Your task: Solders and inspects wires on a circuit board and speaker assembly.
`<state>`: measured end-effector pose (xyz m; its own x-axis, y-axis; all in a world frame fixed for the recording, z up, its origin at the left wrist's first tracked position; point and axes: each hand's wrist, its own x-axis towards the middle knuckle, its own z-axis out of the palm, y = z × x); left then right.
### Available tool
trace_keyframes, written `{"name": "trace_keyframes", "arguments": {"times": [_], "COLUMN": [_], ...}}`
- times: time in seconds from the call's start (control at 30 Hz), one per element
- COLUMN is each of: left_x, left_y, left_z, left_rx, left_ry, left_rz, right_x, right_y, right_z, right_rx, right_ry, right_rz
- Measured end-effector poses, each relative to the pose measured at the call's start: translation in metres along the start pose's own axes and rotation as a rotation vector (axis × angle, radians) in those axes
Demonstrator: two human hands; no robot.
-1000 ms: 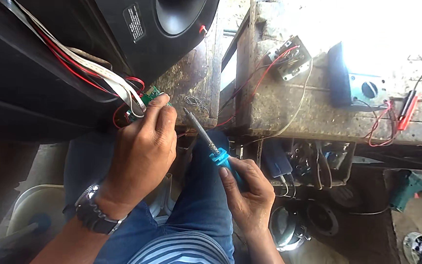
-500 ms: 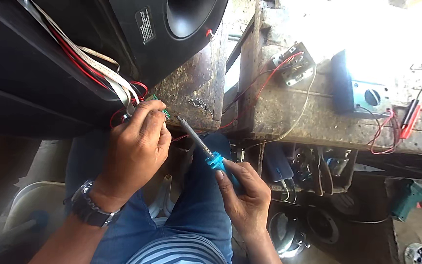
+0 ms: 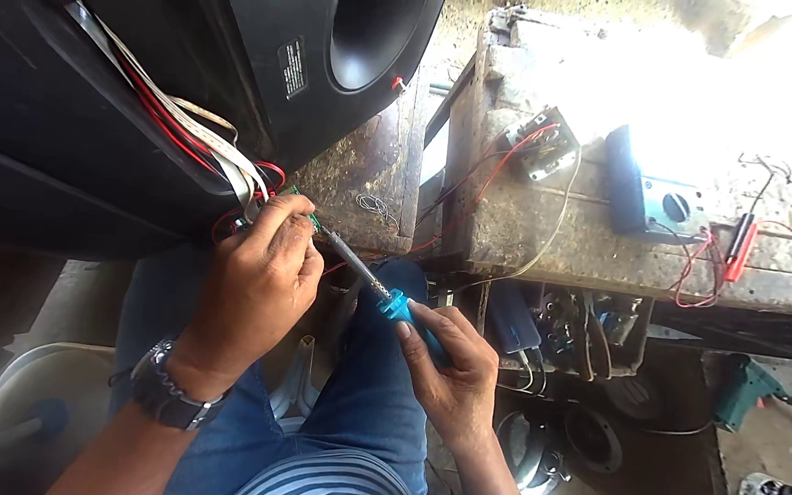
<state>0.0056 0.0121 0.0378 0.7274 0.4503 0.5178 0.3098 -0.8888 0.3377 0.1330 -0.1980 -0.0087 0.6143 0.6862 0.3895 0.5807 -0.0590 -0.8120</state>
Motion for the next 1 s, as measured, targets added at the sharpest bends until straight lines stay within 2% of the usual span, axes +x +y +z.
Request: {"name": "trace_keyframes", "arguments": {"times": [0.73, 1.0], "left_x": [-0.0024, -0.0023], "left_y": [-0.0022, -0.0022], "left_z": [0.0015, 0.0017], "left_rx": [-0.035, -0.033], "left_ry": [0.007, 0.011], "left_rz": [-0.007, -0.011], "right_x": [0.0081, 0.0099], "right_y": [0.0034, 0.0066], "right_z": [-0.0042, -0.0043], "right_rx": [0.027, 0.052], "right_ry": [-0.072, -0.022], "right_rz": [-0.015, -0.077]}}
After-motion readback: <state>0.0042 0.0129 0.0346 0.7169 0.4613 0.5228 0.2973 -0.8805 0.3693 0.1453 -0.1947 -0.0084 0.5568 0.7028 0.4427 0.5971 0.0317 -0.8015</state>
